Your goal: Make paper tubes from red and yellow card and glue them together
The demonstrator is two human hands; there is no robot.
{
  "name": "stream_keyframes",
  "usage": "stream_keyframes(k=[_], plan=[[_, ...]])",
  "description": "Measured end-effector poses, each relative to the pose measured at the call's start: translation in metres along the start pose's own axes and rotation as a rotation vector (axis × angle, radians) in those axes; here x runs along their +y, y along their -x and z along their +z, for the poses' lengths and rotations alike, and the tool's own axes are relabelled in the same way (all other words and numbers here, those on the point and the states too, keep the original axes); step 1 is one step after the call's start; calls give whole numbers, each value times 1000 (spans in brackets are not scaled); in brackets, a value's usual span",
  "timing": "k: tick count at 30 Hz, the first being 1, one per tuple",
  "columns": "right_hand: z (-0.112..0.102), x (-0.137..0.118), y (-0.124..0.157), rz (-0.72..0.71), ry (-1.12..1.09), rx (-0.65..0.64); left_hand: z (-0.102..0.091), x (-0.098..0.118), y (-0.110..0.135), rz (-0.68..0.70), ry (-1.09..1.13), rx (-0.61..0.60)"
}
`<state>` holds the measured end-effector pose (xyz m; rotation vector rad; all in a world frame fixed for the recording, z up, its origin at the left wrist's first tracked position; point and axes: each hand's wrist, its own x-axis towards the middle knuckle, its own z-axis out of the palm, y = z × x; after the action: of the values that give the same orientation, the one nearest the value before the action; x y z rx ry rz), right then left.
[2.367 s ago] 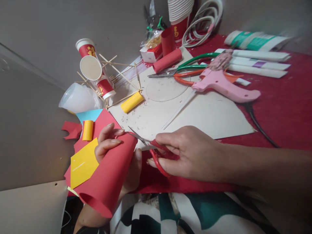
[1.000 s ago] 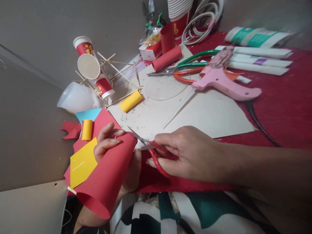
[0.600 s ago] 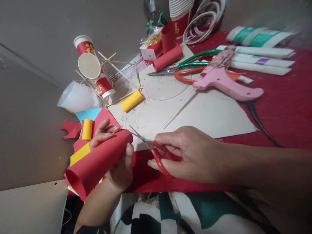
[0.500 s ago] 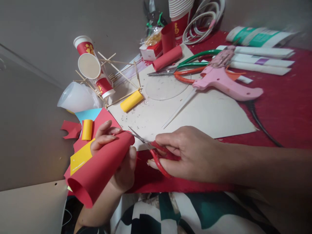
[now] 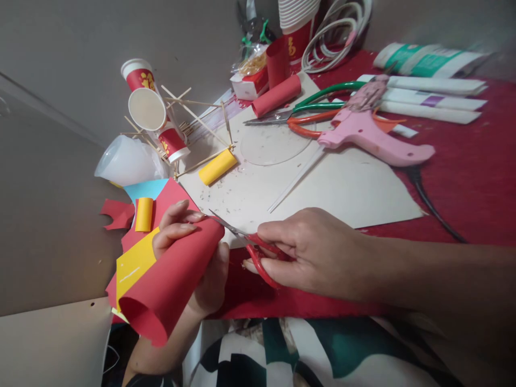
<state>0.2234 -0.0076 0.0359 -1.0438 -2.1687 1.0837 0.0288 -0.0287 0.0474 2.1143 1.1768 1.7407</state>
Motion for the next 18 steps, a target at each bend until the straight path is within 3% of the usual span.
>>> stream_keyframes(k=[18], plan=[[0,2,-1,-4,6,15,-5,0,-7,22,-19,-58]])
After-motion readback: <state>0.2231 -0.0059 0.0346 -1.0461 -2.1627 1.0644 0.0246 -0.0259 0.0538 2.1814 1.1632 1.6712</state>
